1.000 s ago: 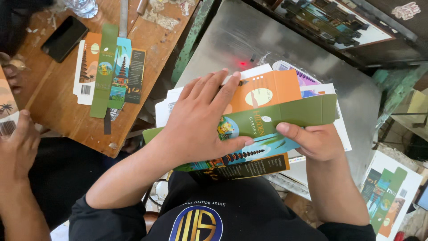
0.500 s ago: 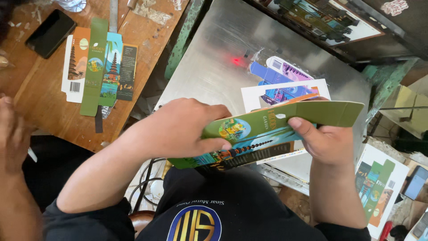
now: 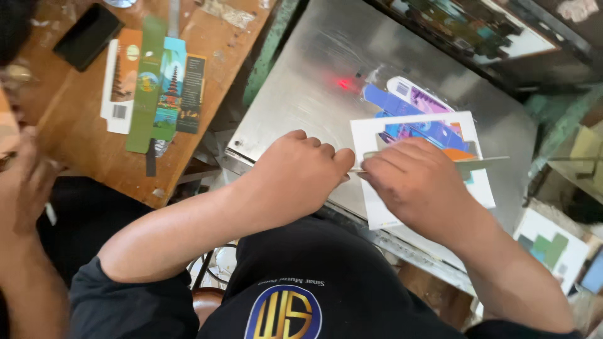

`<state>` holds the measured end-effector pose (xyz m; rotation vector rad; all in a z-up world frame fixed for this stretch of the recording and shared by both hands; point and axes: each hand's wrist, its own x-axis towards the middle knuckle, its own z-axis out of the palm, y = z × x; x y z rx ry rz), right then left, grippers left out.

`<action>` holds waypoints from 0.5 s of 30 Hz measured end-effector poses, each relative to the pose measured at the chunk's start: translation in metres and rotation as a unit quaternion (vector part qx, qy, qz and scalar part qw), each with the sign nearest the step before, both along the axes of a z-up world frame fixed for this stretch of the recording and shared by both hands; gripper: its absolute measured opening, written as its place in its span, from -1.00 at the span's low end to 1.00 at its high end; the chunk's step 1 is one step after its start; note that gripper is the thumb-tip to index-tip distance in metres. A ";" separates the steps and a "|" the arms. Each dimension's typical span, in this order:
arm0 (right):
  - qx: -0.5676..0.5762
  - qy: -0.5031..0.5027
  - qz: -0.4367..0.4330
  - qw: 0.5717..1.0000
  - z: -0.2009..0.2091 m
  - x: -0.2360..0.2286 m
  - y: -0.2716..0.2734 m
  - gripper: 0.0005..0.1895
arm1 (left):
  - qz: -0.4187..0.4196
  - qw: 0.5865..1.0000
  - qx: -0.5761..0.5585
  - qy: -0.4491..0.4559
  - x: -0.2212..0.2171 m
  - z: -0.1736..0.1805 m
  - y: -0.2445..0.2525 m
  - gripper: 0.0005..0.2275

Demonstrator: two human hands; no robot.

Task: The person places a printed cardboard sheet onto a die-cutting machine and presses the lever to cut the shape. They then remove the sheet, fold the cardboard along the cut lines to form a box, and place the finished product on a nearby table. The process is repeated with another sheet.

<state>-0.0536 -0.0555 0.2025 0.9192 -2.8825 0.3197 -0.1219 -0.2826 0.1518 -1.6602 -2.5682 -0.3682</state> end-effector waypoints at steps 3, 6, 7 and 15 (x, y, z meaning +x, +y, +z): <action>-0.044 -0.059 -0.003 0.997 -0.008 -0.002 0.015 -0.90 | 0.036 0.999 -0.007 -0.015 0.004 -0.002 -0.011 -0.91; -0.050 -0.064 0.024 0.996 -0.034 -0.008 0.012 -0.86 | 0.041 0.998 -0.007 -0.048 0.013 -0.013 -0.010 -0.84; -0.032 -0.049 0.038 0.998 -0.044 -0.008 0.013 -0.83 | 0.013 0.998 0.011 -0.059 0.013 -0.019 -0.002 -0.79; 0.151 -0.102 -0.039 0.983 -0.067 -0.069 0.129 -0.72 | 0.081 0.981 -0.033 -0.175 0.003 0.021 -0.065 -0.76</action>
